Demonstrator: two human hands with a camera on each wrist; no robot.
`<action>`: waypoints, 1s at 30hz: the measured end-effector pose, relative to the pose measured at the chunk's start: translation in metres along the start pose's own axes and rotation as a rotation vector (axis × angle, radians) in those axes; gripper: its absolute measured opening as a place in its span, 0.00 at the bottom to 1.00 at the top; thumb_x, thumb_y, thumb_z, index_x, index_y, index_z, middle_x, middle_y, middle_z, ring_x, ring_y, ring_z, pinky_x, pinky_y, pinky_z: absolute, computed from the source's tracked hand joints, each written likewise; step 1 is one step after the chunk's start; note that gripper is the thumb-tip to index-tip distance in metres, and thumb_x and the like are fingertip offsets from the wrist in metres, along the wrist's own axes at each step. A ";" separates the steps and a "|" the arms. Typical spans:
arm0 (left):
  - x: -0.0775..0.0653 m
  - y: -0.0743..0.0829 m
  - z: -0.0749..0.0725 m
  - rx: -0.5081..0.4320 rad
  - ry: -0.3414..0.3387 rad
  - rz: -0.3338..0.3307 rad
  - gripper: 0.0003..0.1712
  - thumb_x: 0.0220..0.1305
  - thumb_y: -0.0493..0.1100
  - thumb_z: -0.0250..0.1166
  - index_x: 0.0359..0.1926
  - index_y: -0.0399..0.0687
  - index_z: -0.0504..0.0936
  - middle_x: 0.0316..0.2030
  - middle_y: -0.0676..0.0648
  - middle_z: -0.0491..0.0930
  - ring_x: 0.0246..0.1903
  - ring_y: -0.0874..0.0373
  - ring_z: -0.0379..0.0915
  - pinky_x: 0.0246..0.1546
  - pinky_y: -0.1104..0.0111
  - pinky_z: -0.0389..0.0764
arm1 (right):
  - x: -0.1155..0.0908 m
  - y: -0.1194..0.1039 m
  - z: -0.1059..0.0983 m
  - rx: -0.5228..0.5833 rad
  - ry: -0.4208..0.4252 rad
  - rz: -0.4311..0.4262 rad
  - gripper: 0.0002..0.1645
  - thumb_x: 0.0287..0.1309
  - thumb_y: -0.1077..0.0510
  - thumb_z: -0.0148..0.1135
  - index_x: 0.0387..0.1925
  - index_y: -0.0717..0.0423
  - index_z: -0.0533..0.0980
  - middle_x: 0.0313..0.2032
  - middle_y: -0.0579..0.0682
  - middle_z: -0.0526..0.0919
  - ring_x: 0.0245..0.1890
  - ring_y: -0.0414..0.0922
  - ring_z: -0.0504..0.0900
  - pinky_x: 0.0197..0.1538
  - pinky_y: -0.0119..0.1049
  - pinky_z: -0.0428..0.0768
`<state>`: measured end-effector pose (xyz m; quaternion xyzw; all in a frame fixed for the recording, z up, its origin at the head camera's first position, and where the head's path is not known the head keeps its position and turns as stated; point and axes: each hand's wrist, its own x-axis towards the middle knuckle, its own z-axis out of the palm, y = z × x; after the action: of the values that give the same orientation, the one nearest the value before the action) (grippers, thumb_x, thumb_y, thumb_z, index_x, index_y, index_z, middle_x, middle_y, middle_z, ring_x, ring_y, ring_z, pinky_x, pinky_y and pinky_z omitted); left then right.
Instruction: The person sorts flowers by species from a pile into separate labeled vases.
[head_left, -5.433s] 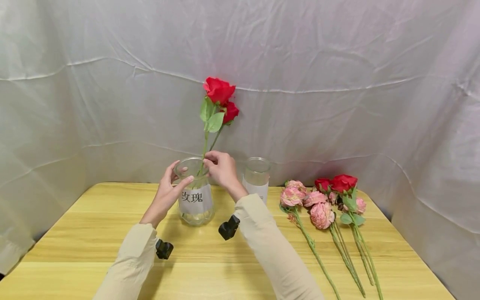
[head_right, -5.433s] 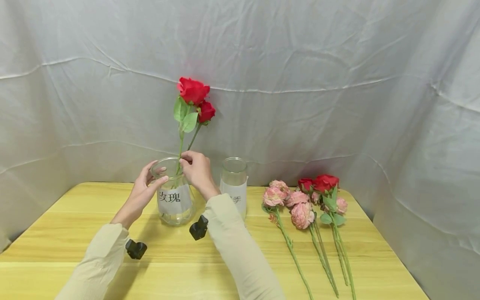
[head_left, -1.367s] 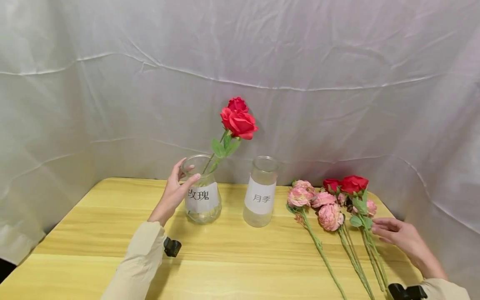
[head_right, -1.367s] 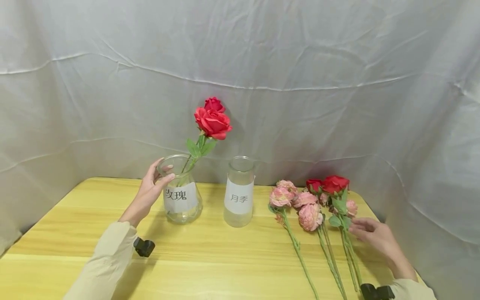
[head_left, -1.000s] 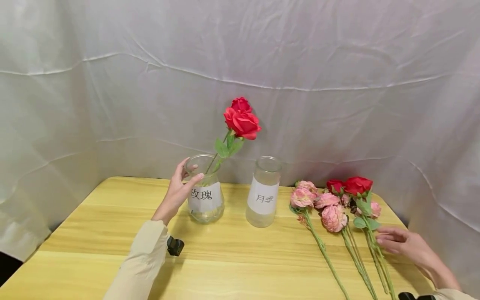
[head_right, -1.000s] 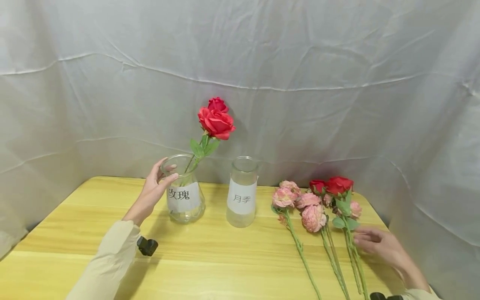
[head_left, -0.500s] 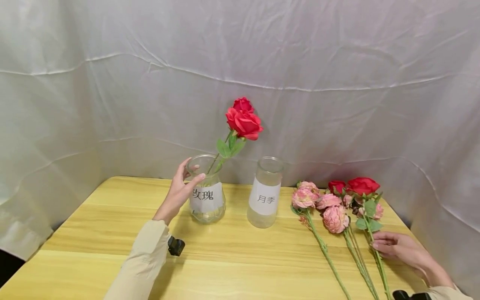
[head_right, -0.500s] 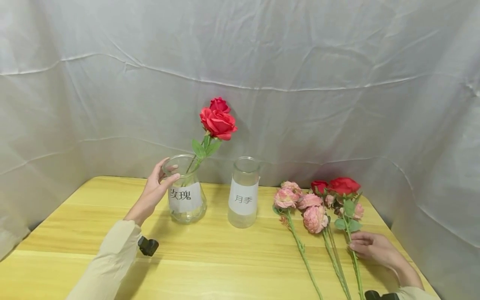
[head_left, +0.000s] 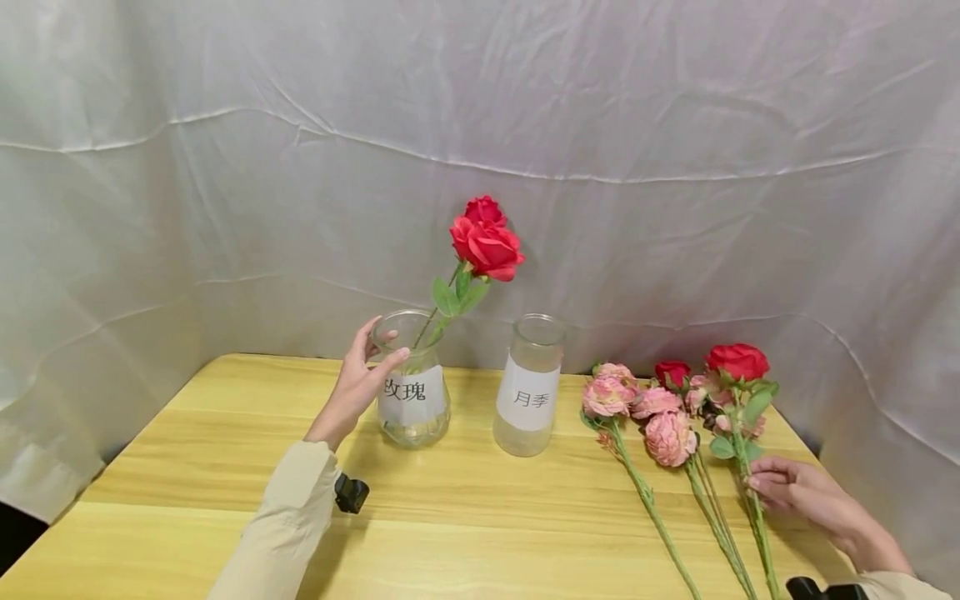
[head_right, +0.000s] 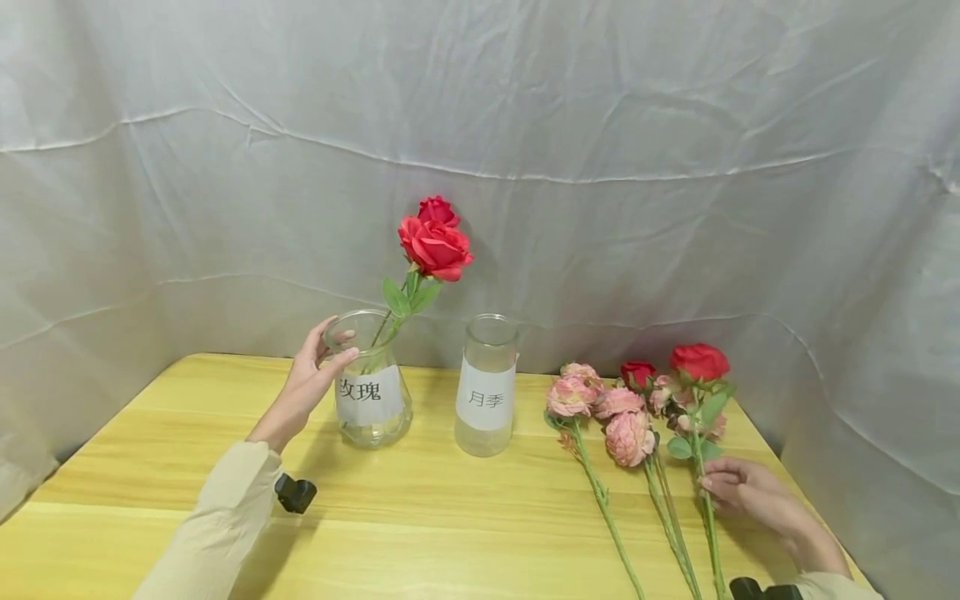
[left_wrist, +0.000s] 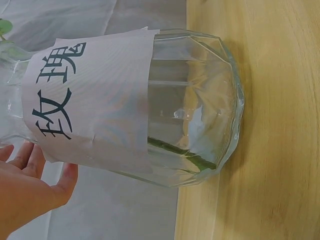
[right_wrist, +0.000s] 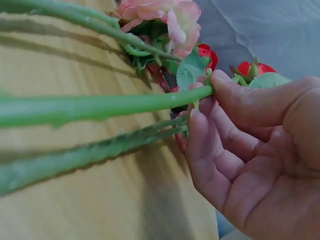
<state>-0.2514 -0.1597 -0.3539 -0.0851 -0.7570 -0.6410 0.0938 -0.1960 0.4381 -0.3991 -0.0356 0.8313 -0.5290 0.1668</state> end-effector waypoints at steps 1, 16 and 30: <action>0.000 0.000 0.000 0.002 0.000 -0.002 0.45 0.68 0.47 0.61 0.76 0.45 0.44 0.67 0.39 0.62 0.66 0.42 0.52 0.64 0.51 0.57 | 0.000 -0.002 0.000 -0.008 0.019 -0.003 0.17 0.69 0.65 0.51 0.48 0.80 0.67 0.38 0.46 0.79 0.36 0.35 0.78 0.40 0.31 0.80; 0.000 0.000 0.000 0.010 0.000 -0.007 0.45 0.68 0.47 0.60 0.76 0.46 0.43 0.67 0.39 0.61 0.67 0.44 0.53 0.65 0.50 0.56 | 0.012 -0.038 0.030 -0.027 0.206 -0.060 0.30 0.71 0.60 0.51 0.60 0.82 0.55 0.49 0.50 0.73 0.40 0.31 0.76 0.42 0.35 0.80; 0.000 -0.001 0.001 0.001 0.007 0.001 0.45 0.67 0.46 0.61 0.76 0.45 0.44 0.67 0.38 0.62 0.66 0.44 0.54 0.64 0.51 0.57 | 0.014 -0.069 0.062 0.137 0.274 -0.233 0.13 0.70 0.61 0.54 0.49 0.67 0.70 0.39 0.42 0.78 0.36 0.37 0.78 0.38 0.33 0.81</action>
<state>-0.2517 -0.1591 -0.3546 -0.0831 -0.7570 -0.6408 0.0970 -0.1979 0.3511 -0.3650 -0.0478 0.7986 -0.6000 -0.0084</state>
